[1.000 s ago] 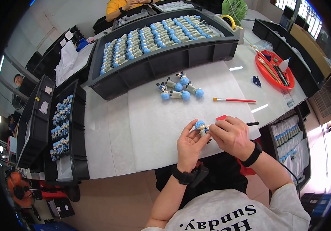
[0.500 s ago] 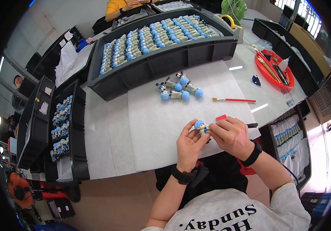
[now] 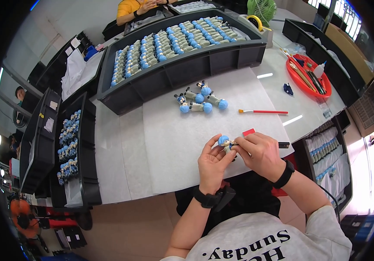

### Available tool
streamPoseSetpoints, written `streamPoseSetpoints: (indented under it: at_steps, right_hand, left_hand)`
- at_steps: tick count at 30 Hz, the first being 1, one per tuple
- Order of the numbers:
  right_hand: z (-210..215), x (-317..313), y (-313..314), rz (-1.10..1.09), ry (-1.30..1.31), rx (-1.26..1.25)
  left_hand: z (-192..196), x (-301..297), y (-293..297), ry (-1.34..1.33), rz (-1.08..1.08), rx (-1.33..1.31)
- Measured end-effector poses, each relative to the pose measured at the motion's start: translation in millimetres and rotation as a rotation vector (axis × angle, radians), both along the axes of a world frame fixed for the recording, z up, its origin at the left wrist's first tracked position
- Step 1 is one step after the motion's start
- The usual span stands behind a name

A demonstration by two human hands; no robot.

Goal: Assembling and inspecting small toy figurines at a factory workstation.

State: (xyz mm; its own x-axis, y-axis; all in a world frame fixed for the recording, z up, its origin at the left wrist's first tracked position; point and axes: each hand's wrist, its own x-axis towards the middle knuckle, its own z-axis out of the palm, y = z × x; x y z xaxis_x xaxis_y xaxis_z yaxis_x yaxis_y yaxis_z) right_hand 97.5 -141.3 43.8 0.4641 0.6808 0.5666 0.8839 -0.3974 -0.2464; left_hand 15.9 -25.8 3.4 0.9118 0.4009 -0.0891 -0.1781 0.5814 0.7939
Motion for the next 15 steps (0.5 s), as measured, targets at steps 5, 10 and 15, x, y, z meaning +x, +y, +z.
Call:
streamPoseSetpoints:
  at_steps: [5, 10, 15]
  right_hand:
    - [0.7, 1.0, -1.8, 0.033, -0.045, 0.013]
    - [2.4, 2.8, -1.7, 0.06, -0.064, -0.004]
    - [0.3, 2.1, -1.0, 0.062, -0.082, 0.027]
  left_hand:
    - [0.3, -0.2, -0.7, -0.007, 0.006, -0.015]
    - [-1.1, -0.8, 0.1, -0.016, 0.003, -0.01]
    - [-0.2, -1.0, 0.5, -0.02, 0.001, -0.018]
